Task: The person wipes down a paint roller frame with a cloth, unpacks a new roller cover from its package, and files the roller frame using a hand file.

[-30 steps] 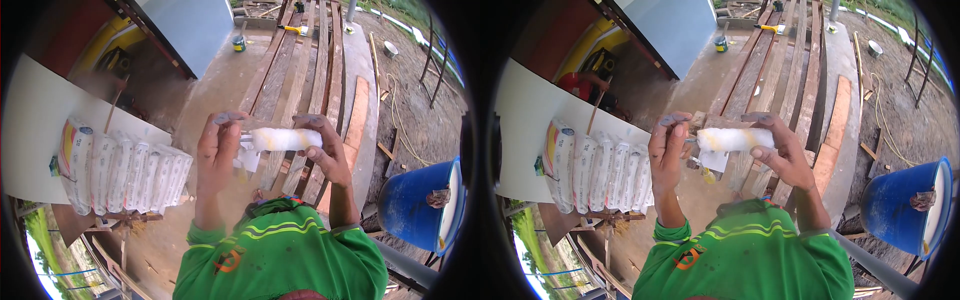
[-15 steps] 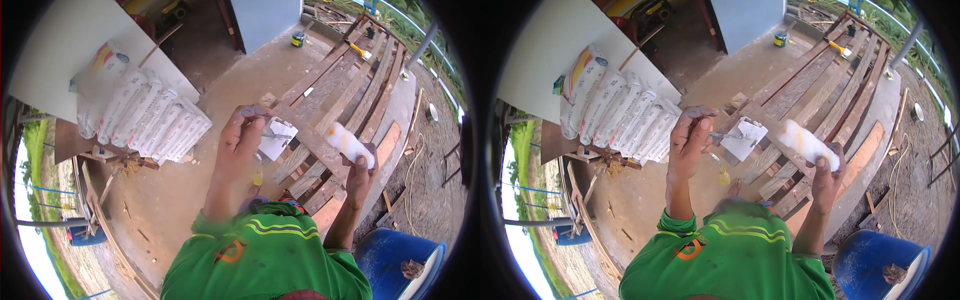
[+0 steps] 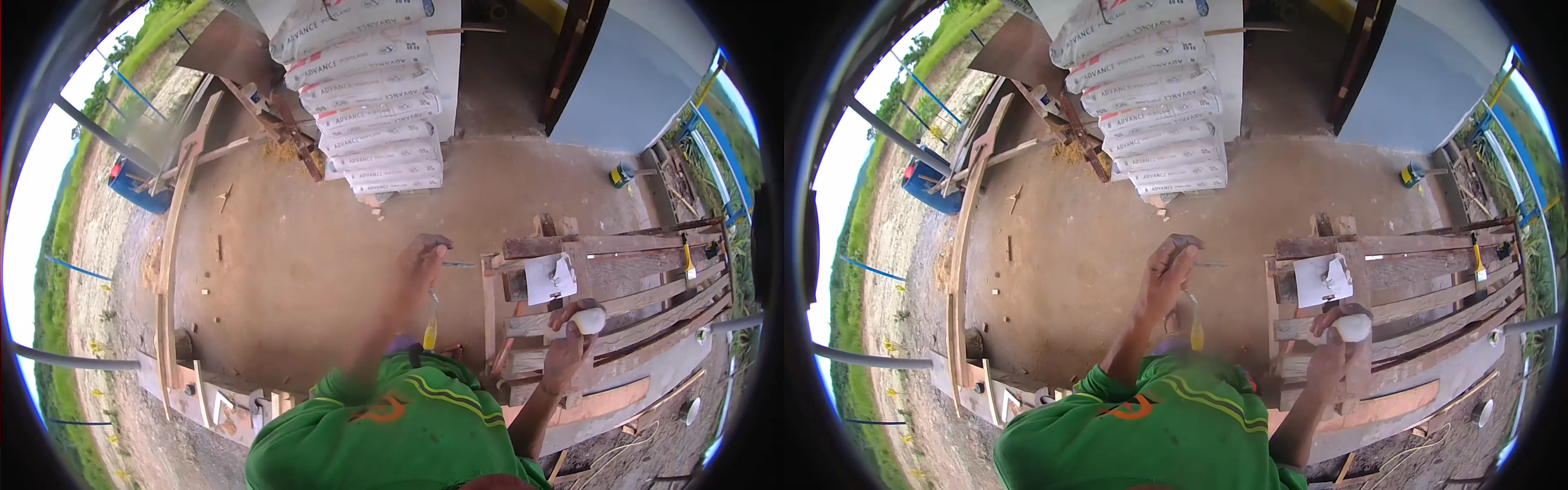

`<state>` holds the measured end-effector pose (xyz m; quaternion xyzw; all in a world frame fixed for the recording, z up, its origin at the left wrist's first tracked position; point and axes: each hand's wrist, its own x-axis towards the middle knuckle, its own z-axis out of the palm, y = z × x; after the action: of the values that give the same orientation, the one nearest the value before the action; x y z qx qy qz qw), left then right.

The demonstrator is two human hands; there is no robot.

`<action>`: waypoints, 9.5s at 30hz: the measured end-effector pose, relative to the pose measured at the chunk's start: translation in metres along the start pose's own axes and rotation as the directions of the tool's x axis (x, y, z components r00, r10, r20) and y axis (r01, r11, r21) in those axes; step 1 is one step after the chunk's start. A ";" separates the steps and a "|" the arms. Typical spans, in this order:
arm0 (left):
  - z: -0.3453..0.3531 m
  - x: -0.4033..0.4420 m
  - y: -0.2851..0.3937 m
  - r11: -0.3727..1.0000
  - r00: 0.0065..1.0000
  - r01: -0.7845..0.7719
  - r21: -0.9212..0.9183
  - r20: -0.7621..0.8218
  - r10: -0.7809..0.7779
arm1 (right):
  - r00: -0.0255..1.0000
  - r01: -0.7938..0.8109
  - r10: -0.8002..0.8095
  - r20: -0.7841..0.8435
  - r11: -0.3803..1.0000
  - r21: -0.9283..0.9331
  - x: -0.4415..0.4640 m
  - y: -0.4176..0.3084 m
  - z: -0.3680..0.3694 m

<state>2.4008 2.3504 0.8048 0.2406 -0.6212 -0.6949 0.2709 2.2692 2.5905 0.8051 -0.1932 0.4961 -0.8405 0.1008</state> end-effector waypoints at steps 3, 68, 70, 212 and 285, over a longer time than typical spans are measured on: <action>-0.018 0.004 -0.002 0.998 0.997 -0.056 0.020 0.056 0.055 | 0.961 -0.257 0.274 0.028 0.927 -0.273 -0.007 0.039 0.034; -0.180 0.190 -0.025 0.995 0.992 -0.034 0.091 -0.114 0.045 | 0.776 -0.352 0.472 0.418 0.874 -0.334 0.248 0.231 0.234; -0.170 0.194 -0.025 0.998 0.993 0.046 0.043 -0.109 -0.042 | 0.799 -0.386 0.482 0.360 0.870 -0.308 0.228 0.223 0.240; 0.288 2.243 -0.427 0.123 0.563 0.611 0.782 -0.321 -0.761 | 0.788 -0.598 0.608 -0.101 0.714 -0.365 2.338 0.697 0.035; 0.479 2.537 -0.429 0.483 -0.463 0.409 -0.774 -0.632 -0.621 | 0.069 0.458 0.966 0.248 0.191 -0.868 2.868 1.262 0.259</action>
<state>0.1754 1.0234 0.4373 0.8957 0.0434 -0.3733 0.2379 -0.2445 0.7335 0.4602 -0.5306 0.6977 0.0490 0.4788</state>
